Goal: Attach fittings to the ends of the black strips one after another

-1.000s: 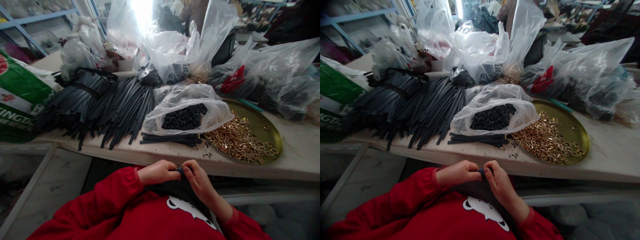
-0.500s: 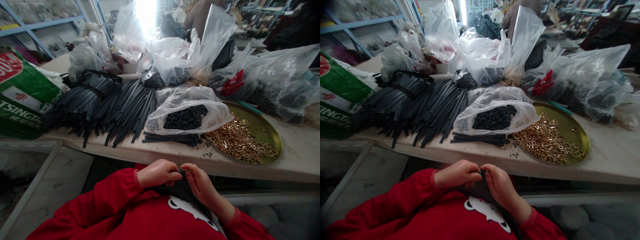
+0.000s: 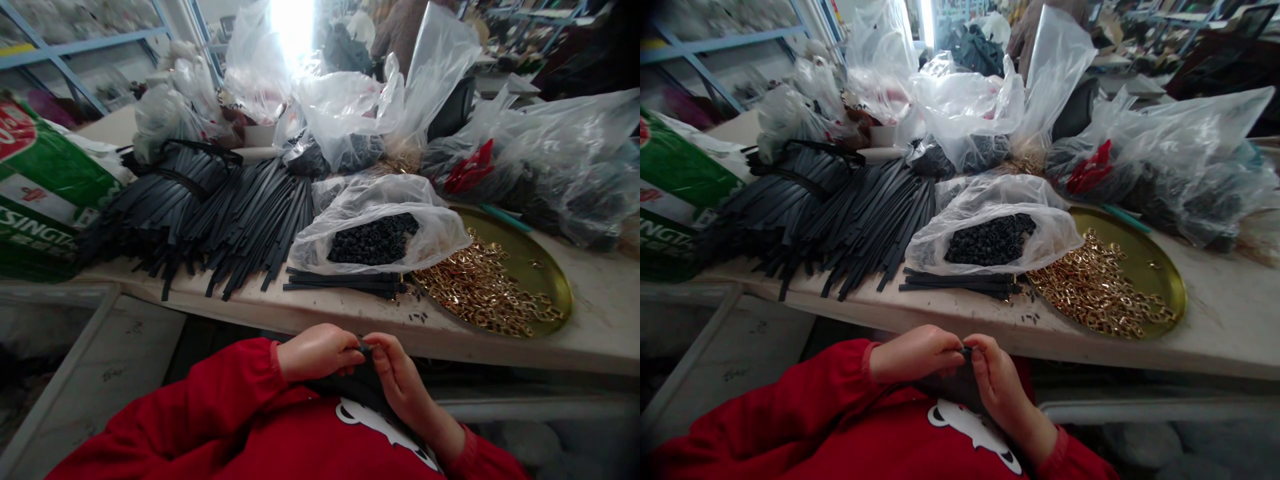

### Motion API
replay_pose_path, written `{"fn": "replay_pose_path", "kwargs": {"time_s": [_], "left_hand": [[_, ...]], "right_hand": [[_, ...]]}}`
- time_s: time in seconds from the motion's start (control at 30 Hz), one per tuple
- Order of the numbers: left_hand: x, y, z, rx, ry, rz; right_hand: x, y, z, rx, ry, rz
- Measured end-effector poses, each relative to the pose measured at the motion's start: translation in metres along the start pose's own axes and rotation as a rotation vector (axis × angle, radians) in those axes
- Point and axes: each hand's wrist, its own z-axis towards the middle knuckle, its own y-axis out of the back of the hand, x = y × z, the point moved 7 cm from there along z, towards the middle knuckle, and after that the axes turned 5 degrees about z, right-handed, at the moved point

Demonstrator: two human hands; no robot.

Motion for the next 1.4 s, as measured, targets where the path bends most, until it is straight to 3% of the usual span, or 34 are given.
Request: {"fn": "replay_pose_path", "kwargs": {"time_s": [0.2, 0.27, 0.37, 0.43, 0.5, 0.6, 0.7, 0.8, 0.9, 0.97, 1.07, 1.17, 1.27, 1.37, 1.4], "left_hand": [[0.001, 0.015, 0.018, -0.030, -0.016, 0.106], [0.006, 0.035, 0.027, -0.152, -0.015, 0.242], [0.015, 0.070, 0.037, -0.458, -0.028, 0.446], [0.021, 0.081, 0.040, -0.601, -0.061, 0.557], [0.029, 0.080, 0.042, -0.642, -0.076, 0.655], [0.041, 0.079, 0.034, -0.689, -0.058, 0.714], [0.053, 0.103, 0.010, -0.767, 0.075, 0.694], [0.078, 0.155, -0.020, -0.878, 0.357, 0.683], [0.109, 0.200, -0.029, -0.943, 0.560, 0.658], [0.126, 0.214, -0.026, -0.939, 0.649, 0.629], [0.134, 0.216, -0.023, -0.967, 0.696, 0.590], [0.117, 0.213, -0.039, -1.084, 0.648, 0.558], [0.070, 0.214, -0.075, -1.245, 0.500, 0.533], [0.001, 0.212, -0.123, -1.423, 0.244, 0.494], [-0.026, 0.208, -0.143, -1.558, 0.004, 0.401]], "right_hand": [[-0.007, 0.003, 0.019, -0.026, 0.037, -0.041], [-0.019, 0.015, 0.036, -0.072, 0.018, -0.150], [-0.036, 0.043, 0.062, -0.213, -0.007, -0.474], [-0.041, 0.052, 0.078, -0.228, 0.019, -0.707], [-0.042, 0.051, 0.089, -0.213, 0.103, -0.872], [-0.039, 0.046, 0.091, -0.261, 0.249, -0.933], [-0.037, 0.045, 0.086, -0.307, 0.301, -0.919], [-0.035, 0.042, 0.079, -0.320, 0.318, -0.919], [-0.031, 0.036, 0.074, -0.316, 0.328, -0.928], [-0.027, 0.036, 0.068, -0.329, 0.326, -0.921], [-0.015, 0.040, 0.055, -0.343, 0.355, -0.889], [-0.002, 0.045, 0.043, -0.339, 0.392, -0.845], [0.006, 0.053, 0.044, -0.338, 0.376, -0.797], [0.004, 0.069, 0.061, -0.350, 0.298, -0.731], [0.001, 0.075, 0.069, -0.345, 0.257, -0.705]]}}
